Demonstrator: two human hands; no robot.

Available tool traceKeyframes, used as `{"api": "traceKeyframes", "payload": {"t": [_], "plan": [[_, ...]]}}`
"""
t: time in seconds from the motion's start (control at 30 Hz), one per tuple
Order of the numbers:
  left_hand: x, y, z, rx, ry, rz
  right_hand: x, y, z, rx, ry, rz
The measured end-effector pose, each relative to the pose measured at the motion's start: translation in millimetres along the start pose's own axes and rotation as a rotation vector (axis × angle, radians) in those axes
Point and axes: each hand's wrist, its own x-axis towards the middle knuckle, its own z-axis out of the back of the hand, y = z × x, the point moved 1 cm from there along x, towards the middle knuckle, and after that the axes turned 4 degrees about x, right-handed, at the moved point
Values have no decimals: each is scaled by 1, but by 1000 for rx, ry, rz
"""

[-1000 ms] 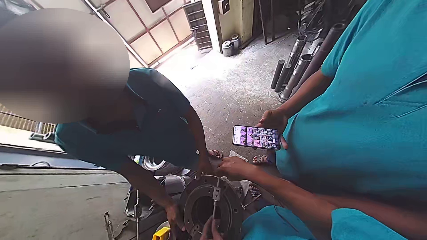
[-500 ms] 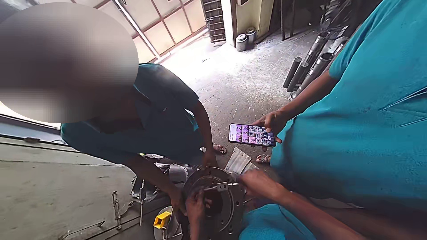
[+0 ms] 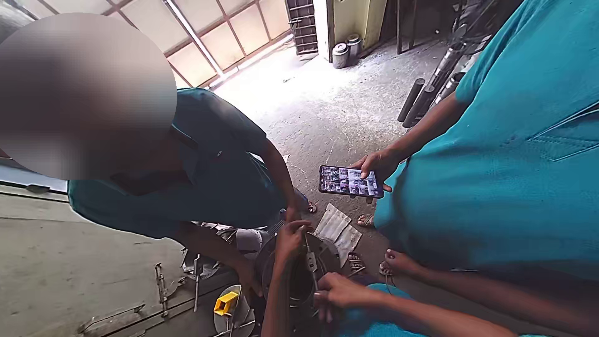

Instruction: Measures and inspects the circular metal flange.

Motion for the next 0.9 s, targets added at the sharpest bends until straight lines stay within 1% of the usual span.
{"api": "traceKeyframes", "payload": {"t": [0.03, 0.07, 0.1, 0.17, 0.23, 0.3, 0.37, 0.4, 0.43, 0.47, 0.5, 0.53, 0.57, 0.6, 0.63, 0.67, 0.7, 0.73, 0.77, 0.8, 0.83, 0.87, 0.9], "plan": [[8, -8, -3, 31, 80, -23, 9, -1, -16, 86, -48, -17], [11, -11, -6, 45, 115, -40, 13, 1, -23, 110, -70, -39], [8, -7, -7, 40, 106, -46, 14, 3, -22, 92, -54, -63], [-2, 12, 2, 4, -11, -32, 5, 5, 3, -21, 11, -95], [-28, 26, 15, -29, -171, 69, -16, 4, 39, -133, 14, -98], [-57, 33, 18, -77, -324, 171, -34, 6, 73, -192, -19, -65], [-67, 33, 10, -146, -421, 217, -35, 10, 82, -236, 5, -61], [-63, 29, 6, -132, -422, 210, -31, 10, 76, -228, 43, -78], [-52, 25, 5, -88, -382, 181, -25, 10, 64, -183, 85, -91], [-37, 20, 4, -31, -294, 120, -17, 9, 47, -113, 106, -92], [-20, 14, 3, 20, -158, 44, -8, 7, 26, -19, 87, -81], [-5, 4, -2, 79, -9, -24, 2, 8, 4, 82, 17, -59], [6, -10, -8, 168, 142, -78, 12, 13, -18, 172, -94, -42], [12, -24, -15, 277, 286, -119, 18, 23, -36, 249, -198, -40], [16, -37, -21, 386, 415, -156, 19, 41, -46, 313, -255, -56], [16, -48, -26, 486, 500, -184, 16, 61, -49, 370, -271, -95], [12, -53, -28, 548, 539, -197, 10, 73, -48, 412, -264, -126], [6, -52, -25, 568, 528, -198, 8, 72, -44, 422, -218, -99], [-3, -47, -19, 544, 470, -194, 13, 57, -36, 368, -144, -10], [-16, -37, -13, 500, 365, -185, 21, 34, -24, 245, -78, 111], [-32, -23, -6, 458, 216, -170, 20, 26, -9, 88, -60, 164], [-50, -8, 1, 428, 51, -168, 16, 25, 8, -93, -97, 246], [-71, 8, 7, 408, -97, -148, 8, 24, 24, -259, -188, 365]]}}
